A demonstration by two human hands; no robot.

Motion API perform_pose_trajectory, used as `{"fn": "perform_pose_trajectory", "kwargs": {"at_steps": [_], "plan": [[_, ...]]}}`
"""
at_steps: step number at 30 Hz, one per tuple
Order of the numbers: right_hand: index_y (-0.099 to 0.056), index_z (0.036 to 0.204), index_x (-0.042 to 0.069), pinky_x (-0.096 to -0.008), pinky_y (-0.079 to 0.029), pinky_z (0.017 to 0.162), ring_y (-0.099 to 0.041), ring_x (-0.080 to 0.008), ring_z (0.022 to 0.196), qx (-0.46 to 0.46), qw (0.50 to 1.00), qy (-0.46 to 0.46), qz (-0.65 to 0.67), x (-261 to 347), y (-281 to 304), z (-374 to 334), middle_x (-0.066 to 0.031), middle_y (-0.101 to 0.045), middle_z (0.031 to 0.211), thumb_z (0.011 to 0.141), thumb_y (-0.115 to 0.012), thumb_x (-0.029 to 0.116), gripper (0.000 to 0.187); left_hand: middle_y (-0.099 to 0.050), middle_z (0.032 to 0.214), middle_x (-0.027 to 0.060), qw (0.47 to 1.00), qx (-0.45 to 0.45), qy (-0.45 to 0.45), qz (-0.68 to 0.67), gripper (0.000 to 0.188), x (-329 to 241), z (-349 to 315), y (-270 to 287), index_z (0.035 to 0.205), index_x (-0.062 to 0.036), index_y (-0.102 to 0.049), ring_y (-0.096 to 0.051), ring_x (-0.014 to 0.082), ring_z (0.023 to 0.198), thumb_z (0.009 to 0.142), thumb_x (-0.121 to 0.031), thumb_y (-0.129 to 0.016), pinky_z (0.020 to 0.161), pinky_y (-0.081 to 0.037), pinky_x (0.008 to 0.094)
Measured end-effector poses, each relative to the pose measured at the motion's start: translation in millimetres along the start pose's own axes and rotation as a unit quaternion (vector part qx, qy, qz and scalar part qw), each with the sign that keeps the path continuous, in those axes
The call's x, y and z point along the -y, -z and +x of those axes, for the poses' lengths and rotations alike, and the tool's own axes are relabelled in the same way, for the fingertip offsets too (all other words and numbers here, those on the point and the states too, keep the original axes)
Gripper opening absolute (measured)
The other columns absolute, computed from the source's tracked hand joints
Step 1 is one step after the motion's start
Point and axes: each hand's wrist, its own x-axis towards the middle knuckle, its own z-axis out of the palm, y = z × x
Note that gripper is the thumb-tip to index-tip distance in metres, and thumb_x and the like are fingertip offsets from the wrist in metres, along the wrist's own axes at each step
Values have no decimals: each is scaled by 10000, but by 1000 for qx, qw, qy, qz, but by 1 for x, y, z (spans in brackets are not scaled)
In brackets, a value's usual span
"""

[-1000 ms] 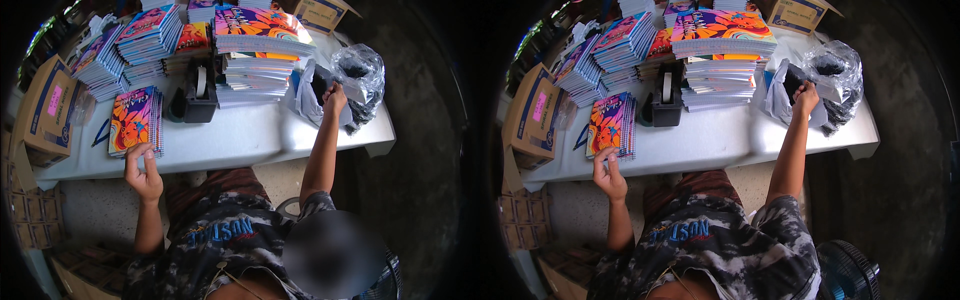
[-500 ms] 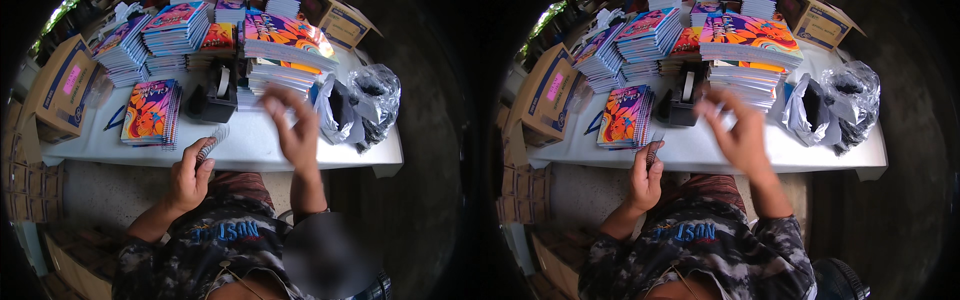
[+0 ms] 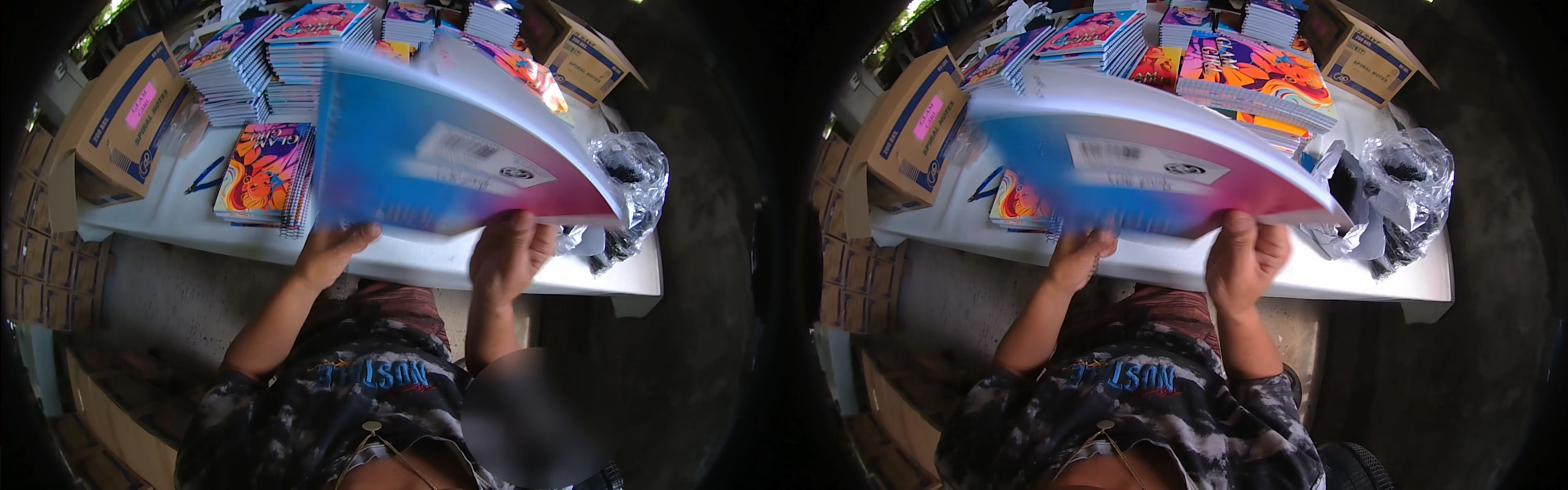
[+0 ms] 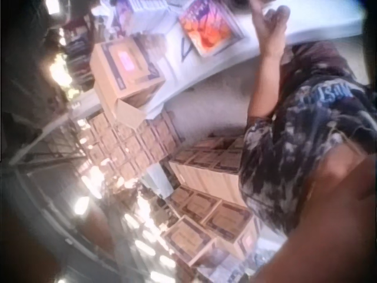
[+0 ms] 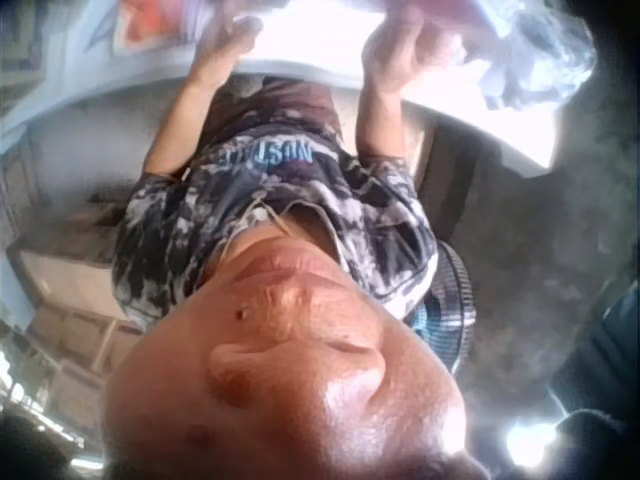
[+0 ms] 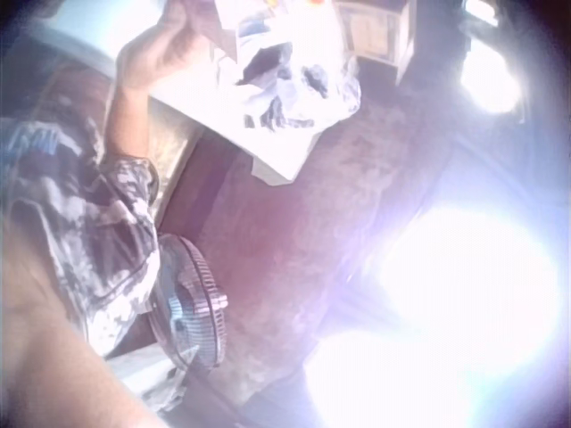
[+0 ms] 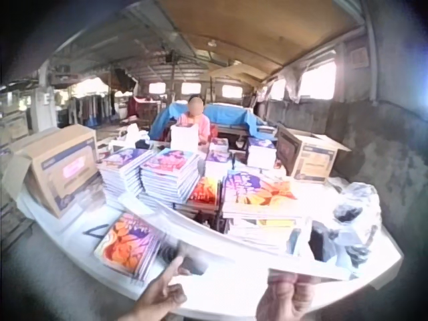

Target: The person repeatedly picks up spiral-bound notebooks from a table, flips them over, and places them onto a growing stack. The person handles the notebooks one at a time, using both hands to align and stack them. The task continues throughout the clip with no visible final destination for the stack.

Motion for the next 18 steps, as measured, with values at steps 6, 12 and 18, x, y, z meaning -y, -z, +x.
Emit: {"fn": "perform_pose_trajectory", "kwargs": {"at_steps": [6,12,18], "plan": [[-458,1147,-5,-331,-437,867,-563,-194,956,72,969,-216,99,-39,89,-24,-127,-571,1055,755,-650,75,443,-588,871,31,982,-17,-85,167,207,-16,16,5,920,11,-578,-523,95,812,774,-107,-663,743,-421,227],[-590,882,-4,-221,-451,639,-554,-83,706,206,861,-396,-243,-64,122,-16,-33,-616,786,704,-686,13,203,-630,801,75,919,-25,102,379,220,43,28,45,837,6,-595,-564,115,738,705,-125,-711,692,-438,251],[-617,820,0,-220,-457,655,-567,-80,705,199,875,-377,-229,-69,113,-18,-30,-633,762,732,-682,34,115,-647,859,81,922,-19,161,351,247,51,30,54,890,-10,-625,-586,160,759,687,-128,-702,736,-442,274]]}}
